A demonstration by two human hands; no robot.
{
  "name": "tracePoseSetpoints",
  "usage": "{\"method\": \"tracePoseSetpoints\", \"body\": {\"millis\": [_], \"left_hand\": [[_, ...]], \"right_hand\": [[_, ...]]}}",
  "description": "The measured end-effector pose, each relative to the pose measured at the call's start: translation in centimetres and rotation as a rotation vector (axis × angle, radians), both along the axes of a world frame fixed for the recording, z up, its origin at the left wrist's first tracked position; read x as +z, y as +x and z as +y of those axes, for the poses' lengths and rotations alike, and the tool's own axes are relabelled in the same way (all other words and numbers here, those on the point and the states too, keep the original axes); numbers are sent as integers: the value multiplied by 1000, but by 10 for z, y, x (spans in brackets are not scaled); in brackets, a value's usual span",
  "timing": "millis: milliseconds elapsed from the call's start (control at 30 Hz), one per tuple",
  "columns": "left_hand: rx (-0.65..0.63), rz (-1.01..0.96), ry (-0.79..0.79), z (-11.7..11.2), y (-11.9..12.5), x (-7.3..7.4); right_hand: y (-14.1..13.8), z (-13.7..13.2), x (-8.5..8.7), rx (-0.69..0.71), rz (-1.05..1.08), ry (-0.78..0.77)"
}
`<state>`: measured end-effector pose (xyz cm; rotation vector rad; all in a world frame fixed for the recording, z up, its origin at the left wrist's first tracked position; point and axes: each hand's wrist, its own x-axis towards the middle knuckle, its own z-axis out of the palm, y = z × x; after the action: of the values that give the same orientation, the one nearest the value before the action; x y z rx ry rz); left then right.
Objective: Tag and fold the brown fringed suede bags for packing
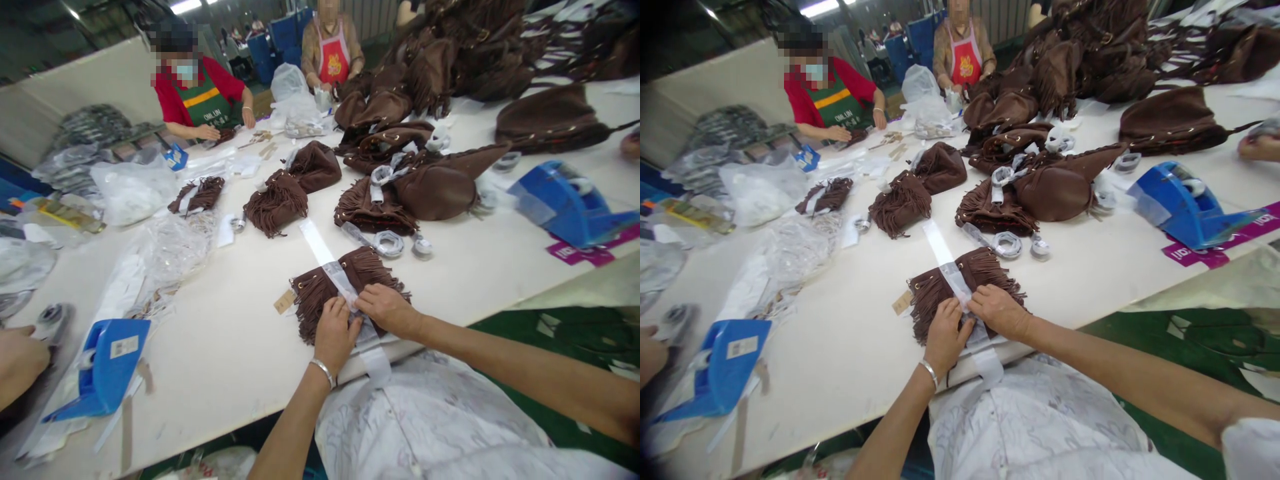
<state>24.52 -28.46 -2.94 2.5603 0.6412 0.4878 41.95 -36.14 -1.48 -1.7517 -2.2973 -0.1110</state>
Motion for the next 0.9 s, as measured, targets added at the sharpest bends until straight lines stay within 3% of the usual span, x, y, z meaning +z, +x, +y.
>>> {"method": "tracePoseSetpoints", "body": {"millis": [400,900], "left_hand": [[59,13,21,-3,0,1],[135,-18,-80,-3,1,-1]], "right_hand": [[-5,-5,5,22,-71,-51],[-10,-2,4,56,-124,-144]]}}
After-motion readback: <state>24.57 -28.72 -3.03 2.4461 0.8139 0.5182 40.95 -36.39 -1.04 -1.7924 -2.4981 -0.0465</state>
